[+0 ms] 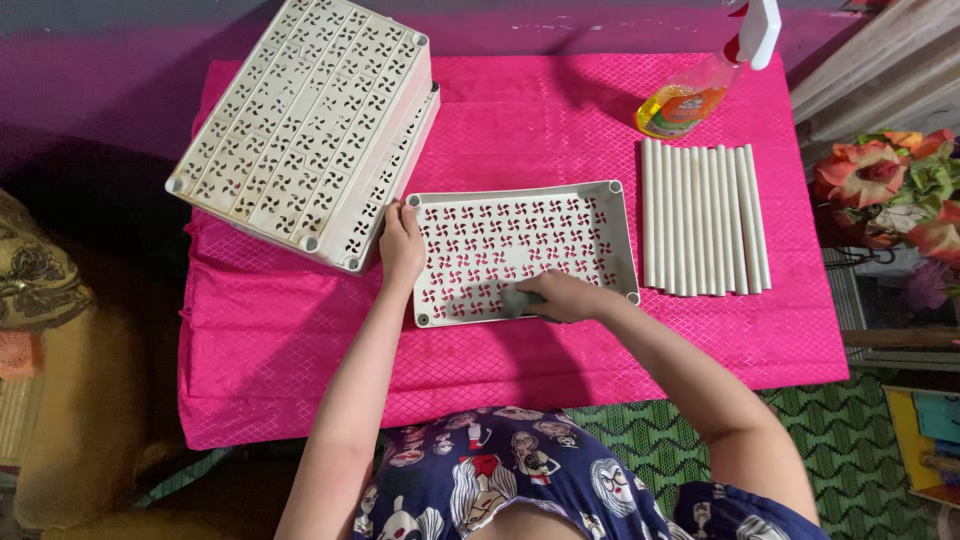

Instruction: The person wipes the surfaces of white plastic trays with a dark cloth. They clean the top and sides of each tray, then stack them on the table. A spray bottle and rolled paper tubes are visible nearby.

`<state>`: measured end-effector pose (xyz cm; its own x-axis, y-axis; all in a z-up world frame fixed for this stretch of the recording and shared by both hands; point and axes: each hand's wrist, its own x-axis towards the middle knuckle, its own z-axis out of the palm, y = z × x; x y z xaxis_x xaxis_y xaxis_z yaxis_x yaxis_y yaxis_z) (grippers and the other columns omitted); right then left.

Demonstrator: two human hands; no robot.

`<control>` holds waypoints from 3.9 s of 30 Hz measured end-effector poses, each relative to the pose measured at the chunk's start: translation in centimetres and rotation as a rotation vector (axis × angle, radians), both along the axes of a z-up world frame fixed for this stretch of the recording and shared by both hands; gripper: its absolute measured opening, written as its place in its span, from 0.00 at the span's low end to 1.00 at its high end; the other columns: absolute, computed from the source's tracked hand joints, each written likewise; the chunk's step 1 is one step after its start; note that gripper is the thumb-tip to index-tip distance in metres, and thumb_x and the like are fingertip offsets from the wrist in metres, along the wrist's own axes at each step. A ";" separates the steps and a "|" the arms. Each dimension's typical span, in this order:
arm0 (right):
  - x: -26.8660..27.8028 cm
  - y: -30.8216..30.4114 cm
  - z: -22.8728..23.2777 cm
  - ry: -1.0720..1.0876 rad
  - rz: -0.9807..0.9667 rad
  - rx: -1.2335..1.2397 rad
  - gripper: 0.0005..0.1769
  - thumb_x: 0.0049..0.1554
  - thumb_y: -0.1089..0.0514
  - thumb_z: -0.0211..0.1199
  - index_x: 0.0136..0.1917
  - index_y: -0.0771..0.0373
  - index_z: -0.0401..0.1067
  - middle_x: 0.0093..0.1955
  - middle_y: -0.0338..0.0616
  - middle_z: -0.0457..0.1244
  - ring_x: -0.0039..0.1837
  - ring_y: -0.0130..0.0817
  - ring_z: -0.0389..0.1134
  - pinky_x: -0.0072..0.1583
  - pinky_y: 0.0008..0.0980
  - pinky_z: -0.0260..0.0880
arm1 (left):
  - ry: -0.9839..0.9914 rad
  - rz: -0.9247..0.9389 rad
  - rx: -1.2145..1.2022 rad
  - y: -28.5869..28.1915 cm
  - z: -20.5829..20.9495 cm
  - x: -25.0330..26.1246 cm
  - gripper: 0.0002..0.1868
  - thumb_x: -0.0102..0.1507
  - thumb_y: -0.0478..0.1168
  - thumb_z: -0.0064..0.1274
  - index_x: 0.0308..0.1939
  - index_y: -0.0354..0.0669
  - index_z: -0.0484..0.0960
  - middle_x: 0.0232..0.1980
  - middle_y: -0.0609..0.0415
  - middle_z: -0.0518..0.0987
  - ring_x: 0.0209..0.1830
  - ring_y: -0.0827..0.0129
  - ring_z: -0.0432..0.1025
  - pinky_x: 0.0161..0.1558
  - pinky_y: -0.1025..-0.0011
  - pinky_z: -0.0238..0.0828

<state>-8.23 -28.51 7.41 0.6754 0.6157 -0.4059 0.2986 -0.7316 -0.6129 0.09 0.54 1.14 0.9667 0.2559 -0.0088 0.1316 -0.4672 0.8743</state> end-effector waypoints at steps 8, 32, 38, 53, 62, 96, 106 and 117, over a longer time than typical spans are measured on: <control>-1.4 -9.3 3.6 0.028 -0.152 -0.206 0.21 0.57 0.55 0.66 0.63 0.57 0.73 0.50 0.53 0.72 0.51 0.46 0.74 0.56 0.45 0.74 | -0.016 0.001 0.023 0.2 -0.9 0.1 0.23 0.73 0.53 0.35 0.60 0.39 0.72 0.53 0.32 0.80 0.54 0.36 0.74 0.52 0.47 0.69; -2.3 -14.3 4.2 0.117 -1.142 1.014 0.20 0.61 0.66 0.56 0.66 0.65 0.65 0.48 0.50 0.68 0.43 0.39 0.72 0.41 0.37 0.77 | -1.076 -0.191 0.327 -8.8 15.6 -3.4 0.34 0.75 0.60 0.47 0.71 0.37 0.64 0.59 0.46 0.72 0.56 0.58 0.67 0.54 0.64 0.71; -0.8 -14.5 4.3 0.262 -1.101 1.177 0.28 0.58 0.58 0.59 0.71 0.63 0.64 0.52 0.50 0.65 0.47 0.36 0.73 0.43 0.39 0.81 | -1.313 -0.427 0.549 -11.3 11.3 -3.8 0.32 0.71 0.64 0.44 0.70 0.49 0.66 0.58 0.51 0.66 0.53 0.61 0.66 0.55 0.57 0.67; 3.8 -14.5 4.5 0.020 -1.132 0.804 0.35 0.63 0.39 0.59 0.64 0.75 0.71 0.50 0.48 0.69 0.49 0.27 0.70 0.49 0.26 0.73 | -1.326 -0.787 0.530 -9.2 5.6 -6.5 0.27 0.69 0.45 0.60 0.69 0.55 0.66 0.55 0.58 0.65 0.55 0.66 0.66 0.57 0.61 0.66; 5.1 -14.4 2.9 0.028 -1.154 0.623 0.31 0.60 0.41 0.64 0.57 0.74 0.74 0.48 0.48 0.70 0.49 0.30 0.71 0.51 0.29 0.73 | -1.225 -1.117 0.660 -12.6 3.4 -11.0 0.18 0.69 0.40 0.59 0.61 0.48 0.72 0.48 0.61 0.67 0.53 0.71 0.65 0.54 0.66 0.64; 9.6 -14.4 0.6 -0.187 -0.712 -0.033 0.41 0.48 0.38 0.73 0.70 0.54 0.69 0.54 0.57 0.71 0.56 0.49 0.75 0.59 0.42 0.73 | 0.099 -0.306 0.124 -6.0 -0.8 0.3 0.35 0.64 0.58 0.52 0.67 0.38 0.75 0.66 0.38 0.77 0.68 0.48 0.71 0.68 0.55 0.66; 8.1 -13.6 1.6 -0.224 -0.912 0.025 0.47 0.44 0.46 0.78 0.75 0.53 0.65 0.58 0.55 0.71 0.60 0.46 0.73 0.62 0.41 0.72 | 0.104 -0.320 0.075 -10.1 -0.7 2.1 0.35 0.62 0.54 0.55 0.68 0.38 0.73 0.65 0.36 0.76 0.65 0.49 0.72 0.63 0.59 0.68; 11.8 -15.2 1.1 -0.406 -0.962 0.090 0.39 0.46 0.54 0.76 0.70 0.52 0.70 0.58 0.55 0.71 0.60 0.48 0.73 0.60 0.44 0.73 | 0.029 -0.228 0.015 -14.3 -3.4 4.1 0.32 0.62 0.53 0.55 0.66 0.39 0.75 0.60 0.38 0.79 0.58 0.50 0.76 0.58 0.59 0.72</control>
